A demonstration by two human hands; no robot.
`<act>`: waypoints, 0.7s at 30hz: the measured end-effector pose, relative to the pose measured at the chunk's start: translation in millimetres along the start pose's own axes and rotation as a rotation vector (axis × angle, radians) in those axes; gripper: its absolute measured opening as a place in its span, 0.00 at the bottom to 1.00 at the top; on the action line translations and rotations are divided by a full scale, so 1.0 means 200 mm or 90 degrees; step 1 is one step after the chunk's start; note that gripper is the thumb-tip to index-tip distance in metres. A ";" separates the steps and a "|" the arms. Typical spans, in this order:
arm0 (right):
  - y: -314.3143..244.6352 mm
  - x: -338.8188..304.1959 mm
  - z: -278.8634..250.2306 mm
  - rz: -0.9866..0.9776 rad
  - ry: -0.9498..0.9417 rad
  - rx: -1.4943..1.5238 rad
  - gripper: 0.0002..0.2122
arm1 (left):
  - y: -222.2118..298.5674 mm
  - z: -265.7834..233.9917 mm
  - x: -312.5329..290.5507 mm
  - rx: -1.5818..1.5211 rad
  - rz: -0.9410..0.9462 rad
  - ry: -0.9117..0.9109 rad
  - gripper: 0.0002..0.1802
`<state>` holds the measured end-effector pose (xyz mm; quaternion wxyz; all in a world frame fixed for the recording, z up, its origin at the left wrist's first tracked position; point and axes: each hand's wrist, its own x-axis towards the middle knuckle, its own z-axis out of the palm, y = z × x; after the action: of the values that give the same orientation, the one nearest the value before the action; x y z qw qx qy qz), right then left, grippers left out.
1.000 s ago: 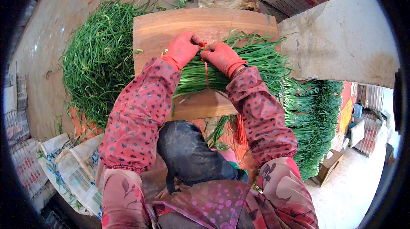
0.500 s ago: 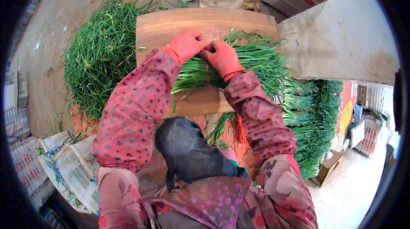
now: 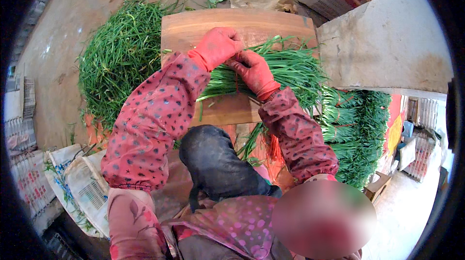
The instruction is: The person ties bundles of chives with red string and stacks them onto a pile. The person then gathers and sorts loose chives from a basket into bundles by hand.
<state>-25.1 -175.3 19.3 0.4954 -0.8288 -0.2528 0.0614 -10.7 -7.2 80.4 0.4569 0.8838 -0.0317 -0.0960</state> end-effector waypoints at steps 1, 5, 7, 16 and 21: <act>0.01 0.00 0.01 0.041 -0.006 0.035 0.12 | -0.03 0.01 0.00 -0.099 -0.012 -0.026 0.12; -0.02 0.01 -0.03 0.127 0.032 0.083 0.10 | -0.20 0.05 -0.07 0.061 0.181 0.020 0.33; 0.00 0.00 -0.05 0.091 0.072 -0.009 0.08 | -0.13 0.16 -0.15 0.269 0.169 -0.039 0.40; -0.33 -0.41 -0.09 -0.186 0.116 -0.087 0.03 | -0.08 0.20 -0.19 0.518 -0.039 -0.179 0.41; -0.19 -0.75 -0.10 0.191 0.078 0.176 0.09 | -0.05 0.20 -0.16 0.526 0.051 -0.196 0.38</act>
<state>-161.6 -248.4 38.5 0.6038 -0.7837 -0.0855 0.1182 -50.7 -28.2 54.2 0.0587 0.9658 -0.1690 -0.1878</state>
